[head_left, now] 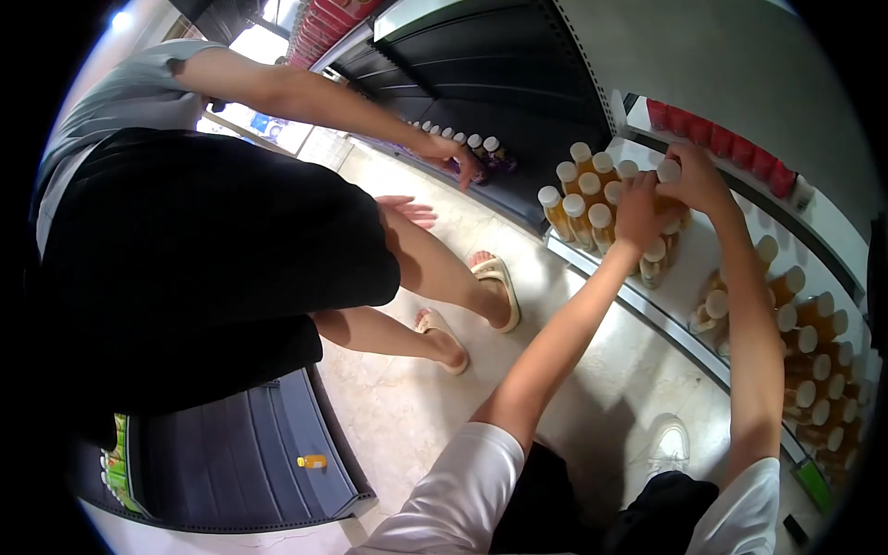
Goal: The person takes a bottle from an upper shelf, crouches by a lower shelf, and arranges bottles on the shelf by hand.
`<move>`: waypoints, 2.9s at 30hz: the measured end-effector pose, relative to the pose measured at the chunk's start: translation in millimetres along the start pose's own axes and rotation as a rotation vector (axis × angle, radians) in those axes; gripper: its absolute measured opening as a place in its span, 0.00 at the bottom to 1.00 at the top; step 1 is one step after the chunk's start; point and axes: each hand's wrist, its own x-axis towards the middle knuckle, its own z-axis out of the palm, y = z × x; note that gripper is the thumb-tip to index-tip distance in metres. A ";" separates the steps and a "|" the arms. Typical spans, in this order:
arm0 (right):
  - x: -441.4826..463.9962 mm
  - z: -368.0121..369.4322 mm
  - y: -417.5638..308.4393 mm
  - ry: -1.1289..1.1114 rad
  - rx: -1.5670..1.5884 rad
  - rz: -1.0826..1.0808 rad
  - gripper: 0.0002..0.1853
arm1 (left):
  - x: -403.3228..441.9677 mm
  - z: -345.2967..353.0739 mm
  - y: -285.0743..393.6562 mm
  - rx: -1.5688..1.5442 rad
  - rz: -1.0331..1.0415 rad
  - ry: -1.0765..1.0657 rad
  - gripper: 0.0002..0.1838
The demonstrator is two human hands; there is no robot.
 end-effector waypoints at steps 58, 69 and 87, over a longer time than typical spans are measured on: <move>-46.2 14.0 75.0 -0.442 0.233 0.409 0.34 | 9.7 10.8 -24.8 -0.258 0.129 0.223 0.06; -91.2 -100.6 -22.9 -0.365 -0.069 -0.004 0.22 | -25.3 -21.9 32.9 0.007 0.572 -0.132 0.12; -166.0 -53.6 -41.5 -0.359 -0.220 -0.096 0.19 | -127.9 -4.1 21.6 -0.150 0.124 -0.335 0.24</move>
